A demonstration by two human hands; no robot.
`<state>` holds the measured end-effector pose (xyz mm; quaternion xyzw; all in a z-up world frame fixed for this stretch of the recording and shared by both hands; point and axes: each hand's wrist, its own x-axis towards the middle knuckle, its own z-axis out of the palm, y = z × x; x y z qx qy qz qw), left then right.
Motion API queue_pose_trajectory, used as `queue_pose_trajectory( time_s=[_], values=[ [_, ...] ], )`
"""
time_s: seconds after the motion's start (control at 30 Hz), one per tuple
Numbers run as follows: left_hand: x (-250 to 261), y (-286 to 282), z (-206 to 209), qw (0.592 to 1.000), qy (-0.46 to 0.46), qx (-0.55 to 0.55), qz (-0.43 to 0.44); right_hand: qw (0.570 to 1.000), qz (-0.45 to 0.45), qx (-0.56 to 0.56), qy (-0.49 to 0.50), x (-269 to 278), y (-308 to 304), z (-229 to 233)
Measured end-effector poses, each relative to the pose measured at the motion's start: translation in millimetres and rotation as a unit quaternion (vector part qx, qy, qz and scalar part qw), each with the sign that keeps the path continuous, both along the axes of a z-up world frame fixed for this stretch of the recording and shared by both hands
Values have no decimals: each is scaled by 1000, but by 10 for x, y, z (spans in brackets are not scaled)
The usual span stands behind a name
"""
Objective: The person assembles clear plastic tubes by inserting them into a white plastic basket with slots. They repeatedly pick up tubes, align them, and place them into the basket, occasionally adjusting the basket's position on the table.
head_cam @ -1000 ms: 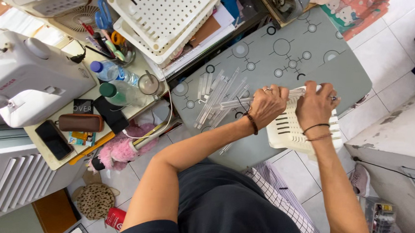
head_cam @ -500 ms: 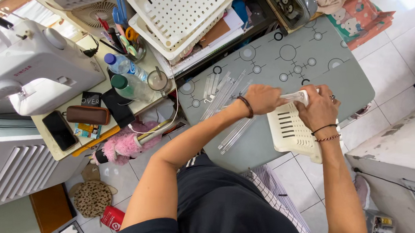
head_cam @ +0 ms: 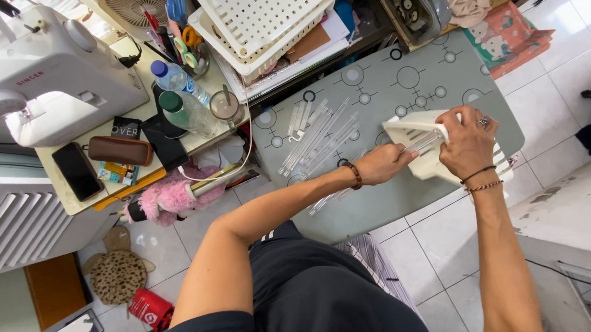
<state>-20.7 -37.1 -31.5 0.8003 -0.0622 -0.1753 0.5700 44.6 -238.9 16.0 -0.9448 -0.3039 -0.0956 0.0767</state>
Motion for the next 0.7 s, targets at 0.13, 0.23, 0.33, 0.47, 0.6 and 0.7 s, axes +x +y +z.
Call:
queue_pose_trajectory(
  time_s=[0.13, 0.23, 0.33, 0.47, 0.6, 0.7],
  values=[
    [-123, -53, 77, 999, -29, 31, 34, 996, -32, 6, -84, -100, 81, -28],
    [-231, -74, 146, 1000, 0, 17, 13, 998, 5, 25, -56, -159, -5, 20],
    [-252, -48, 215, 1000, -20, 20, -5, 996, 23, 56, -70, -161, -69, 81],
    [-256, 67, 197, 999, -49, 11, 3, 992, 1, 84, -93, -208, 51, 22],
    [-211, 136, 151, 998, 39, -50, 4, 998, -1, 50, -41, -220, 64, 115],
    [-205, 177, 67, 982, 133, -137, 7, 992, -14, 128, -3, -213, -11, 214]
  ],
)
